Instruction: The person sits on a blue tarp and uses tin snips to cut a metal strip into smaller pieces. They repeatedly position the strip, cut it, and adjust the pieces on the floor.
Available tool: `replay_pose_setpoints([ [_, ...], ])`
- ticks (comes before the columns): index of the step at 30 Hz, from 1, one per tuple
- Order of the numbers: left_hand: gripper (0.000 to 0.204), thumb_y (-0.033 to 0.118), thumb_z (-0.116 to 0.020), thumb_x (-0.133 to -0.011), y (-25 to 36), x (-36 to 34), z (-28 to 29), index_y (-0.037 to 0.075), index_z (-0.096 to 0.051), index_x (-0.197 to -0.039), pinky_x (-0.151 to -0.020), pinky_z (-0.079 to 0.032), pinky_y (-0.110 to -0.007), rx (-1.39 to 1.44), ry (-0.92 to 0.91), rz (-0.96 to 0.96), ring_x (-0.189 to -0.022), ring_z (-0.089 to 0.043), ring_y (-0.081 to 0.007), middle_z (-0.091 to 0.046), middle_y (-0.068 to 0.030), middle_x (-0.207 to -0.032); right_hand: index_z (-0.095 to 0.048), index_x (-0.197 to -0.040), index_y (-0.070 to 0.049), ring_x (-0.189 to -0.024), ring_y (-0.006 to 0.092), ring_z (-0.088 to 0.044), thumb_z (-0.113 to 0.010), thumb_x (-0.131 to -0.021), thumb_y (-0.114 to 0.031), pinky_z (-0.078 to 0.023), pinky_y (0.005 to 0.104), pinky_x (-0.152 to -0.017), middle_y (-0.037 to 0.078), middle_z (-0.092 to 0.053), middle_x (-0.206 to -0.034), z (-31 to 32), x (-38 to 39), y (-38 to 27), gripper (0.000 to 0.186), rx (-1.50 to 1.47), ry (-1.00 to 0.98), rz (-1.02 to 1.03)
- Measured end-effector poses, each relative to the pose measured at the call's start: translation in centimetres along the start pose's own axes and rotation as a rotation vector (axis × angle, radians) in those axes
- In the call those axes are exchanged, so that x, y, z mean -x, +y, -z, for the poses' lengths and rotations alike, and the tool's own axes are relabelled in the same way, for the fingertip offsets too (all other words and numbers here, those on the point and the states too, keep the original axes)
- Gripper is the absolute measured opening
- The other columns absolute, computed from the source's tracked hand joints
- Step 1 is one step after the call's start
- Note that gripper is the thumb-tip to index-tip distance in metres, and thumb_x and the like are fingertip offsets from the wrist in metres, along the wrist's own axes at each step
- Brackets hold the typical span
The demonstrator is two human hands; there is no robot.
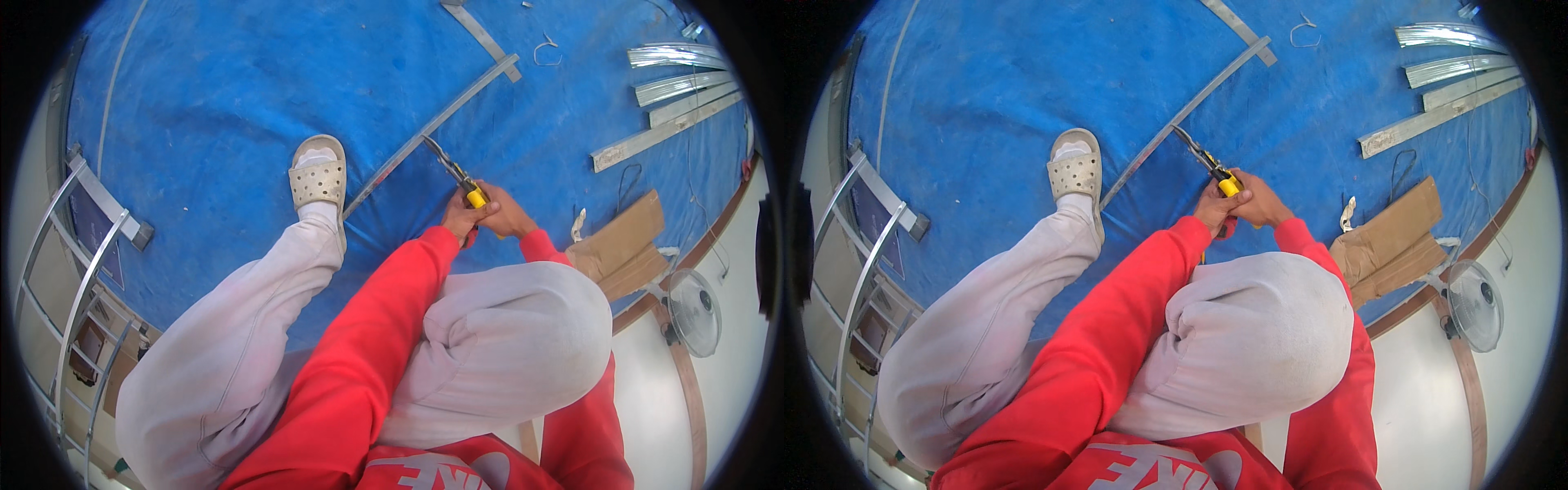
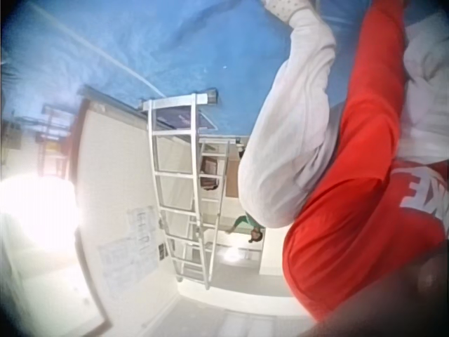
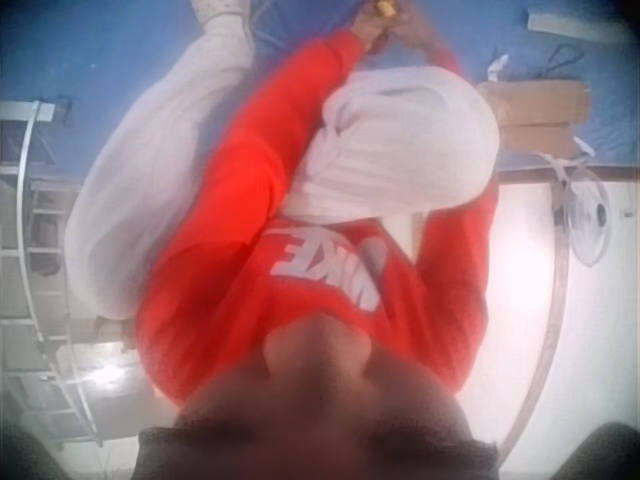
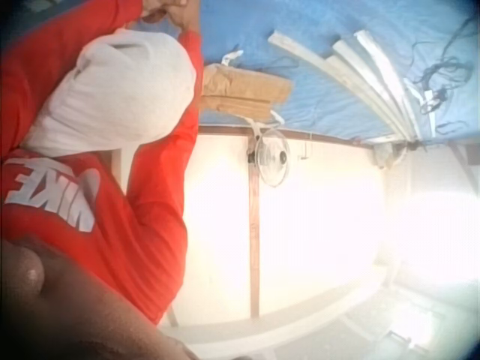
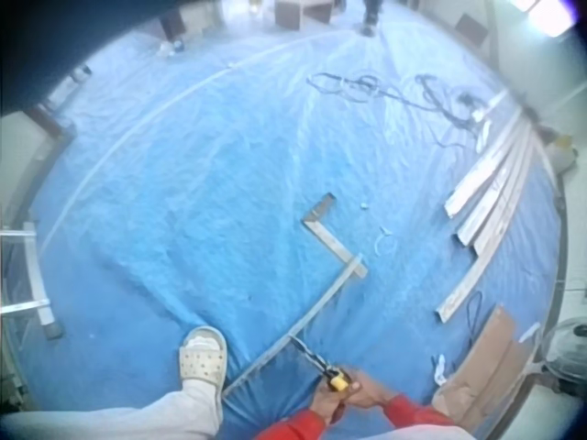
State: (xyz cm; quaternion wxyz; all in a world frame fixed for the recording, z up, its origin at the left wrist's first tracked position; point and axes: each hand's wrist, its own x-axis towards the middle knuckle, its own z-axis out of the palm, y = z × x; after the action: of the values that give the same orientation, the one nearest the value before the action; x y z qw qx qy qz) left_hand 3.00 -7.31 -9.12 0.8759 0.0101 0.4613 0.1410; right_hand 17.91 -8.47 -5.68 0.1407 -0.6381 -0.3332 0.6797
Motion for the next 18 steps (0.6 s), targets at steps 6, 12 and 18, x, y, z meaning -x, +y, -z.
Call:
replay_pose_setpoints([
  [6, 0.071, 0.01, -0.091, -0.082, 0.1, 0.0, 0.5, 0.008, -0.051, -0.141, -0.096, -0.054, -0.033, -0.025, -0.008, 0.003, -0.11, -0.063, -0.0174, -0.062, -0.0033, -0.119, -0.054, -0.138, -0.001, -0.104, 0.0246, -0.066, -0.082, -0.076, -0.017, -0.053, 0.0356, -0.095, 0.014, -0.069, -0.115, -0.2, 0.2, 0.0, 0.07, -0.025, -0.019, 0.013],
  [12, 0.071, 0.01, -0.091, -0.082, -0.1, 0.0, 0.7, 0.008, -0.051, -0.141, -0.095, -0.054, -0.033, -0.003, -0.04, -0.03, -0.108, -0.062, -0.0168, -0.061, -0.003, -0.117, -0.048, -0.144, -0.004, -0.11, 0.0376, -0.067, -0.077, -0.077, -0.025, -0.053, 0.0414, -0.094, 0.02, -0.069, -0.118, -1.0, 1.0, -1.2, 0.076, 0.011, 0.0, -0.125],
  [18, 0.072, 0.009, -0.09, -0.082, -0.4, -0.3, 0.8, 0.007, -0.049, -0.142, -0.099, -0.053, -0.034, 0.014, -0.062, -0.034, -0.111, -0.062, -0.0171, -0.06, -0.0033, -0.118, -0.047, -0.145, -0.004, -0.111, 0.0406, -0.067, -0.073, -0.08, -0.026, -0.053, 0.0435, -0.094, 0.022, -0.069, -0.121, -1.0, 1.1, -2.4, 0.073, -0.003, 0.013, -0.154],
])
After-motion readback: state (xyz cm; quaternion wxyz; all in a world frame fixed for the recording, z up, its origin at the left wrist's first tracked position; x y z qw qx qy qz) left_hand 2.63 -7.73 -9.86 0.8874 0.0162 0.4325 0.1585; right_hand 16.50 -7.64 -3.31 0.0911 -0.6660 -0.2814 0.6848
